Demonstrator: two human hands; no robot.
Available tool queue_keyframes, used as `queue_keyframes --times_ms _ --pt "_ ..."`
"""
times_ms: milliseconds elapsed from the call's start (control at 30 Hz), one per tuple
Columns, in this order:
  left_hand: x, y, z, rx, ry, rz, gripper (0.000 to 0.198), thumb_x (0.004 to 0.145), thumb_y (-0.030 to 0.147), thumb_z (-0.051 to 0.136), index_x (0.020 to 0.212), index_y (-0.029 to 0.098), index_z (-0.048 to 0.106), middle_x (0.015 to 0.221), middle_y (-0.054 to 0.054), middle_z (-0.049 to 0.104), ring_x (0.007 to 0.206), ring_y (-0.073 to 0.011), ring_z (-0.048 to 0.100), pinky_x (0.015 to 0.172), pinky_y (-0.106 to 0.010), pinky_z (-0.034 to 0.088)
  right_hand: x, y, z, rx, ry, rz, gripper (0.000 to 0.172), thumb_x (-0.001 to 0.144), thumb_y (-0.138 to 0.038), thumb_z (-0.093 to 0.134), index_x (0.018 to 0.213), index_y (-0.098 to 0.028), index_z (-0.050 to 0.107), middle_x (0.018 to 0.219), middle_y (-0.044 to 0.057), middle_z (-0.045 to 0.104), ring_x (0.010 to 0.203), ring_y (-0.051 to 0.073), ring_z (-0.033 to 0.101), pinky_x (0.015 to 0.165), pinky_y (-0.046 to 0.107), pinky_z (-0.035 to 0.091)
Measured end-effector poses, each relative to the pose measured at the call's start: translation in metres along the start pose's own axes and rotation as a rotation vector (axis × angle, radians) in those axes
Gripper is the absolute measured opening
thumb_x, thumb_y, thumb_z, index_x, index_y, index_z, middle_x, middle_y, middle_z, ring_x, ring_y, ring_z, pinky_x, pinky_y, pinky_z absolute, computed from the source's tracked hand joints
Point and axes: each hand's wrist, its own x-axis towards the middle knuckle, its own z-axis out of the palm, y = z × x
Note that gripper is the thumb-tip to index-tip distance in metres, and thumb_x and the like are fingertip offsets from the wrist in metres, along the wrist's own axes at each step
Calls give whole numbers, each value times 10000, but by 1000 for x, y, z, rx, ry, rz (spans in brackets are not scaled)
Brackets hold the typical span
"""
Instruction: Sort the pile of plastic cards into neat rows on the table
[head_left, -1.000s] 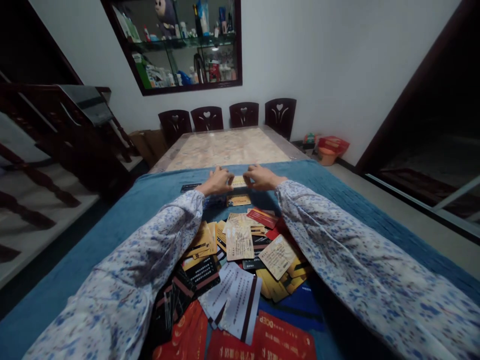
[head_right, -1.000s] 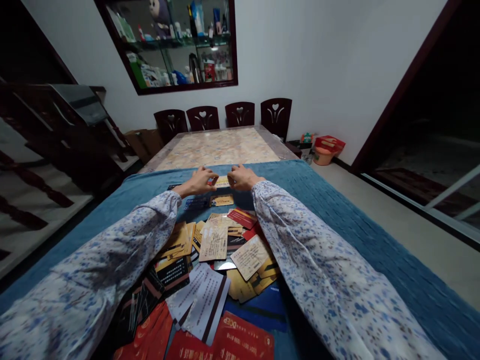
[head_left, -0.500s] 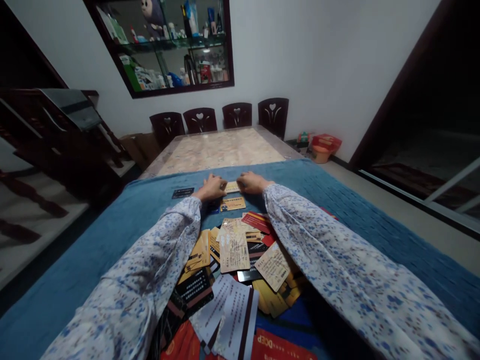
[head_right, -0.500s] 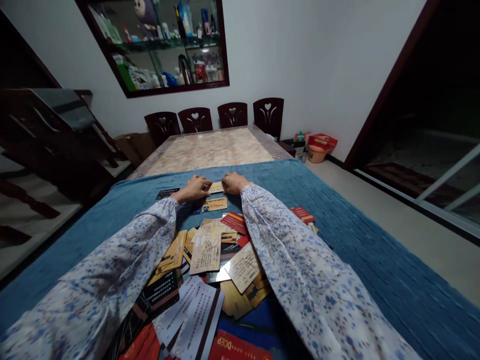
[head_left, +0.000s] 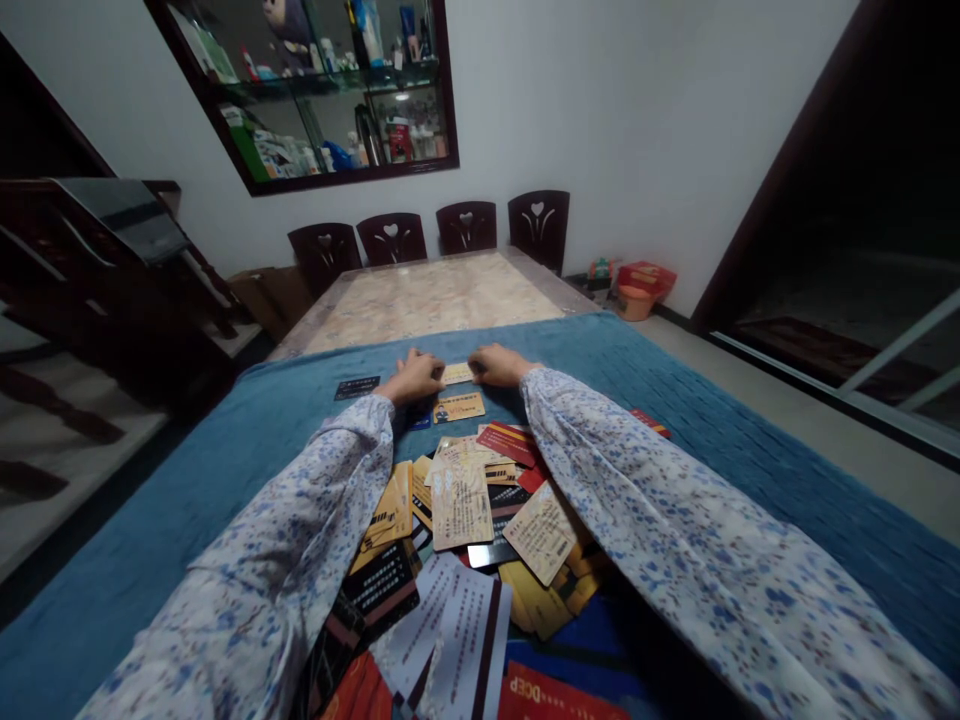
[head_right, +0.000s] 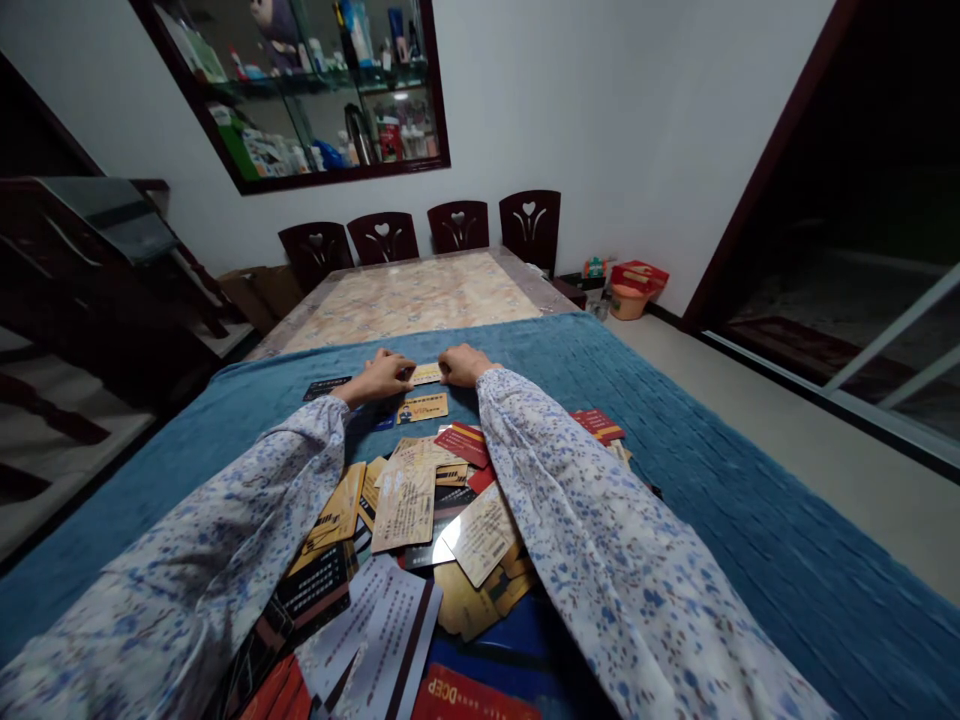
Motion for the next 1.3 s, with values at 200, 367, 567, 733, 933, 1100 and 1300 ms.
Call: queue_keyframes --times_ms 200,367,567,733,933,1100,1300 --pt "2 -1 2 -5 11 -1 122 735 279 662 719 202 569 1045 -92 671 1270 -375 382 972 -512 386 -3 -1 -1 36 10 42 195 908 -344 676 1041 -215 737 1140 69 744 1014 204 648 745 249 417" --pt "1 0 3 -3 14 -3 105 749 266 633 718 196 562 1037 -92 677 1252 -369 396 980 -524 383 -6 -3 0 53 25 71 200 923 -363 657 1045 -227 737 1115 61 749 1017 204 650 753 246 414" --pt "-1 3 4 1 16 -18 84 757 239 619 718 193 561 1003 -109 674 1250 -374 391 983 -554 388 -7 -2 3 43 31 91 234 932 -396 648 1089 -247 737 1144 66 746 1056 211 644 782 247 424" --pt "-2 2 6 -18 26 -14 101 765 251 634 704 197 575 969 -99 670 1245 -368 392 997 -548 389 -6 0 6 45 35 75 262 942 -426 635 1102 -245 736 1168 70 741 1066 212 628 802 248 433" --pt "-4 3 7 -23 37 -14 85 776 225 647 713 190 602 1029 -106 690 1284 -379 385 1025 -559 376 -2 4 12 43 59 59 248 939 -427 645 1089 -254 740 1169 54 745 1081 212 630 830 247 443" --pt "-5 4 7 -20 36 -21 76 804 201 634 734 181 614 1076 -117 698 1310 -373 382 1046 -573 361 2 6 13 42 55 45 233 923 -408 655 1071 -259 757 1135 54 758 1035 207 657 809 247 450" --pt "-7 6 6 -22 38 -19 60 811 184 638 751 184 632 1094 -108 704 1340 -362 386 1065 -560 361 5 6 14 35 57 55 254 927 -402 644 1096 -253 762 1144 66 760 1032 211 668 797 247 452"
